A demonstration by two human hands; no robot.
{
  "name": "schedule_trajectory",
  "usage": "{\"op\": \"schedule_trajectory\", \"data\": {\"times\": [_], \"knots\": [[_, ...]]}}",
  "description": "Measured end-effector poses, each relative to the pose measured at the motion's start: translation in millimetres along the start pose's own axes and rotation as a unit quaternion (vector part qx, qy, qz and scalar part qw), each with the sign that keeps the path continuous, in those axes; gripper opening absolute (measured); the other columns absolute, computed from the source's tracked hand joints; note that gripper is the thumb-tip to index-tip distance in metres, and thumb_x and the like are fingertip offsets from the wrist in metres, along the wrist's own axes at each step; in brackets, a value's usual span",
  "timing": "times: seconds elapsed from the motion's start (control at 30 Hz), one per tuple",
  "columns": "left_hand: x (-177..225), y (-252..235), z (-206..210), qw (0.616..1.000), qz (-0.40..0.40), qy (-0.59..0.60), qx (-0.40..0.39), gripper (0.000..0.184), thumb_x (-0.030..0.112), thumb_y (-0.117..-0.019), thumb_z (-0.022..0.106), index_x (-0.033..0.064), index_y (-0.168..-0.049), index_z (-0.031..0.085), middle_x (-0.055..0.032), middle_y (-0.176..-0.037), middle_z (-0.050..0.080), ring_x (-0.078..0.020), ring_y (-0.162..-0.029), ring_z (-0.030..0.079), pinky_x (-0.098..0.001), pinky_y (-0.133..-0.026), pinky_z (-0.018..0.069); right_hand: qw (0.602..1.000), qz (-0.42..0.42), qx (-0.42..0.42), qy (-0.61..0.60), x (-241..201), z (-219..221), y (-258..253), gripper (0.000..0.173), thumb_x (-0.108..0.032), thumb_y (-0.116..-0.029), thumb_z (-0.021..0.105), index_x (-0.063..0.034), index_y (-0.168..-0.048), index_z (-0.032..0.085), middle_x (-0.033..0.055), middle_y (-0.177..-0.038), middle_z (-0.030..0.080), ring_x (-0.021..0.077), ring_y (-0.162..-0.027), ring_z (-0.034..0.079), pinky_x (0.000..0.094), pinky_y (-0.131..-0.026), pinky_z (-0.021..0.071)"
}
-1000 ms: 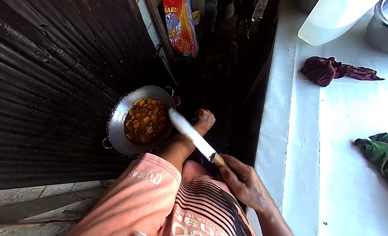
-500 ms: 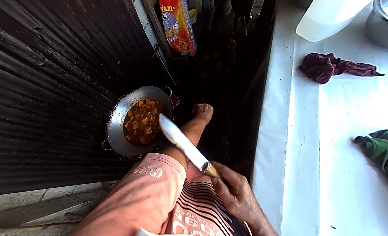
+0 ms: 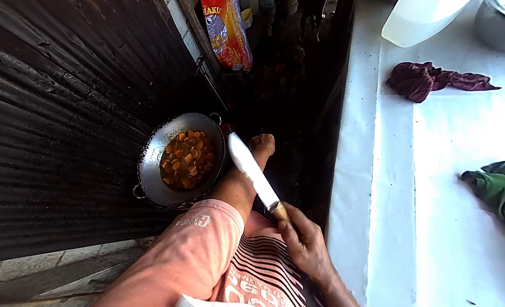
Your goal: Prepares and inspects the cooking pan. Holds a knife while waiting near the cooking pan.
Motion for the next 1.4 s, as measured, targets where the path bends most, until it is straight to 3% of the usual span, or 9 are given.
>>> {"op": "schedule_trajectory", "data": {"times": [0.13,0.37,0.53,0.6,0.8,0.9,1.1,1.3,1.4], "knots": [[-8.1,-22.0,16.5,0.998,0.01,0.038,0.039,0.029,0.017,-0.0983,0.059,-0.0008,-0.12,0.067,-0.022,-0.13,0.065,-0.0366,-0.124,0.062,-0.0605,-0.099,0.0496,0.992,0.051,0.031,0.112,15.4,4.3,0.8,0.043,-0.028,-0.1008,0.048,-0.002,-0.13,0.067,0.008,-0.101,0.075,0.011,-0.081,0.07,0.0303,-0.072,0.0586],[3.9,23.4,-5.8,0.997,-0.032,0.075,-0.005,0.032,0.01,-0.101,0.055,-0.0058,-0.128,0.061,-0.0264,-0.14,0.057,-0.0393,-0.134,0.053,-0.0609,-0.106,0.0429,0.999,-0.024,-0.039,0.023,-7.5,-0.7,12.2,0.044,-0.03,-0.1027,0.047,-0.0014,-0.129,0.067,0.0079,-0.104,0.075,0.0071,-0.089,0.069,0.0248,-0.079,0.0577],[-3.9,-2.1,17.6,0.997,0.025,0.051,0.051,0.03,0.012,-0.0981,0.057,-0.0074,-0.119,0.065,-0.0281,-0.126,0.065,-0.0396,-0.119,0.064,-0.0591,-0.096,0.0516,0.987,0.125,0.03,0.098,31.8,-9.1,-11.0,0.043,-0.03,-0.1013,0.047,-0.0048,-0.13,0.067,0.0059,-0.09,0.072,0.011,-0.071,0.065,0.0325,-0.063,0.0541],[9.4,14.6,3.6,0.999,0.01,0.051,-0.001,0.031,0.007,-0.1016,0.053,-0.0113,-0.126,0.06,-0.0305,-0.135,0.058,-0.0402,-0.129,0.057,-0.0571,-0.106,0.0443,0.981,0.134,0.02,0.135,39.8,-7.2,-14.5,0.044,-0.03,-0.1004,0.046,-0.0051,-0.129,0.068,0.0092,-0.092,0.074,0.0179,-0.075,0.069,0.0403,-0.067,0.0558],[-0.2,-19.9,21.9,0.998,0.019,0.024,0.06,0.027,0.015,-0.0976,0.059,-0.0005,-0.118,0.067,-0.0221,-0.128,0.066,-0.0384,-0.122,0.063,-0.0619,-0.095,0.0512,0.996,0.039,-0.018,0.077,4.3,-4.4,2.2,0.043,-0.03,-0.101,0.047,-0.004,-0.127,0.068,0.0044,-0.092,0.073,0.0066,-0.073,0.066,0.0268,-0.065,0.0559],[8.5,13.4,5.4,0.999,0.015,-0.024,0.038,0.032,0.01,-0.0996,0.057,-0.004,-0.128,0.063,-0.0255,-0.135,0.062,-0.0412,-0.128,0.058,-0.0618,-0.101,0.0469,0.998,0.009,-0.055,0.029,-4.8,-14.2,1.6,0.042,-0.032,-0.1026,0.048,-0.005,-0.129,0.068,0.0041,-0.1,0.074,0.0035,-0.081,0.067,0.0233,-0.072,0.0567],[-1.2,-18.5,28.6,0.992,0.061,-0.05,0.102,0.026,0.012,-0.0978,0.061,-0.0003,-0.119,0.068,-0.0203,-0.127,0.068,-0.0378,-0.119,0.065,-0.0594,-0.095,0.0521,0.986,0.083,0.001,0.146,17.1,-8.3,-10.3,0.044,-0.031,-0.101,0.046,-0.0063,-0.13,0.068,0.008,-0.095,0.074,0.0169,-0.075,0.07,0.0395,-0.066,0.0574],[0.4,-18.4,27.3,0.991,0.033,-0.082,0.104,0.026,0.01,-0.098,0.06,-0.0014,-0.121,0.067,-0.022,-0.126,0.067,-0.0404,-0.117,0.065,-0.0599,-0.088,0.0539,0.997,0.022,-0.047,0.059,2.0,-17.3,-1.4,0.042,-0.031,-0.1024,0.048,-0.0059,-0.129,0.068,0.0042,-0.097,0.074,0.0051,-0.078,0.067,0.0252,-0.069,0.0561],[-1.6,-16.5,30.3,0.989,0.04,-0.087,0.111,0.026,0.01,-0.0992,0.059,-0.0022,-0.121,0.067,-0.0219,-0.126,0.067,-0.0398,-0.117,0.065,-0.0587,-0.091,0.0535,0.993,0.064,-0.015,0.096,13.3,-18.6,-7.4,0.043,-0.032,-0.1014,0.047,-0.0064,-0.129,0.068,0.0047,-0.096,0.074,0.008,-0.076,0.067,0.0284,-0.068,0.0562]]}}
Point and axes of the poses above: each hand's wrist, its own y-axis away from the middle knuckle, its own z-axis out of the palm, x = y × z, the point moved 2 cm from there along -y, towards the middle knuckle
